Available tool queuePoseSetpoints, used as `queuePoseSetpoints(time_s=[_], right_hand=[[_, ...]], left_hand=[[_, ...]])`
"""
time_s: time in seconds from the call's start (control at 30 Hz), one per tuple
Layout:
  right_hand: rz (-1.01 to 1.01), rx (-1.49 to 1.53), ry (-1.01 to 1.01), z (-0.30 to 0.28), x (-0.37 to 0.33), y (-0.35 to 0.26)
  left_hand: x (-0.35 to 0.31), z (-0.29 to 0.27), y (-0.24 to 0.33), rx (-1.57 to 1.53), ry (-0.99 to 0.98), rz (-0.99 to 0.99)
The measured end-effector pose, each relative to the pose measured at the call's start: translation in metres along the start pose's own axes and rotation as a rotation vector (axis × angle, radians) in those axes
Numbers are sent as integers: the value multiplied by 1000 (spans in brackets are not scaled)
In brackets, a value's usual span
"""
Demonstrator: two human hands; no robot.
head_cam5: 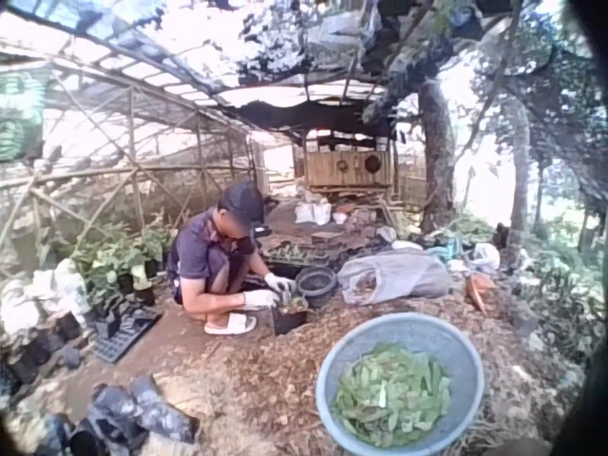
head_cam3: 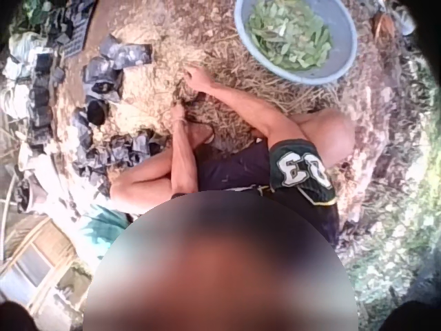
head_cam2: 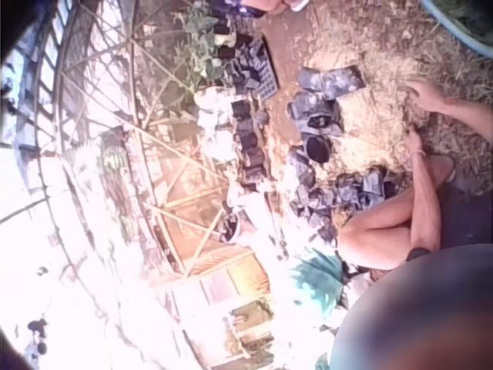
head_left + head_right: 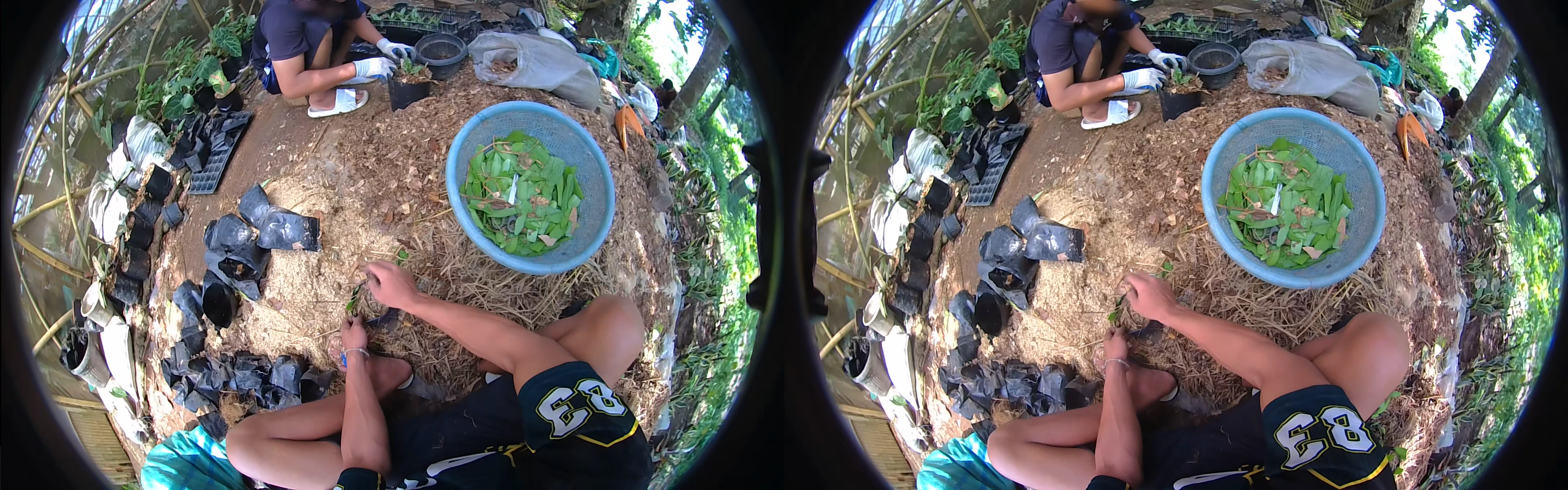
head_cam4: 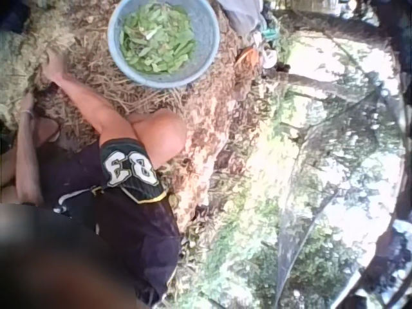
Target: The person sits on the ground and sorts green plant cuttings from a blue basin into black plastic bags. They handle the cuttings by hand, placing them into the bags one by one.
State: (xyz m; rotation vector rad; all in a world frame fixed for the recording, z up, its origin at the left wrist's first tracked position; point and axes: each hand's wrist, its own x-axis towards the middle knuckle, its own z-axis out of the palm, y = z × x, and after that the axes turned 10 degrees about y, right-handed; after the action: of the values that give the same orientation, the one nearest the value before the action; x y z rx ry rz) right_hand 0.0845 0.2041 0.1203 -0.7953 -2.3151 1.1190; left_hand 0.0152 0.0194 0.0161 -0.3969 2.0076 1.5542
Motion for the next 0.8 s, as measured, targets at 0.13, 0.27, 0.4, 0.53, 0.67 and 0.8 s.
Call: queuePoseSetpoints(time_s=[0.13,0.27,0.4,0.53,0.67,0.8], right_hand=[[346,-66,-83,8,4,32],[460,61,-249,4,2,56],[643,297,-345,-8,0,67],[614,199,-454,-19,-4,73],[268,-234,-150,-28,5,51],[359,-108,-111,-48,34,-12]], left_hand=[[11,-1,-14,-25,31,17],[33,-3,-27,82,100,109],[43,-3,-23,79,111,138],[45,2,-14,114,59,229],[36,5,-3,106,79,218],[9,-1,54,177,290,725]])
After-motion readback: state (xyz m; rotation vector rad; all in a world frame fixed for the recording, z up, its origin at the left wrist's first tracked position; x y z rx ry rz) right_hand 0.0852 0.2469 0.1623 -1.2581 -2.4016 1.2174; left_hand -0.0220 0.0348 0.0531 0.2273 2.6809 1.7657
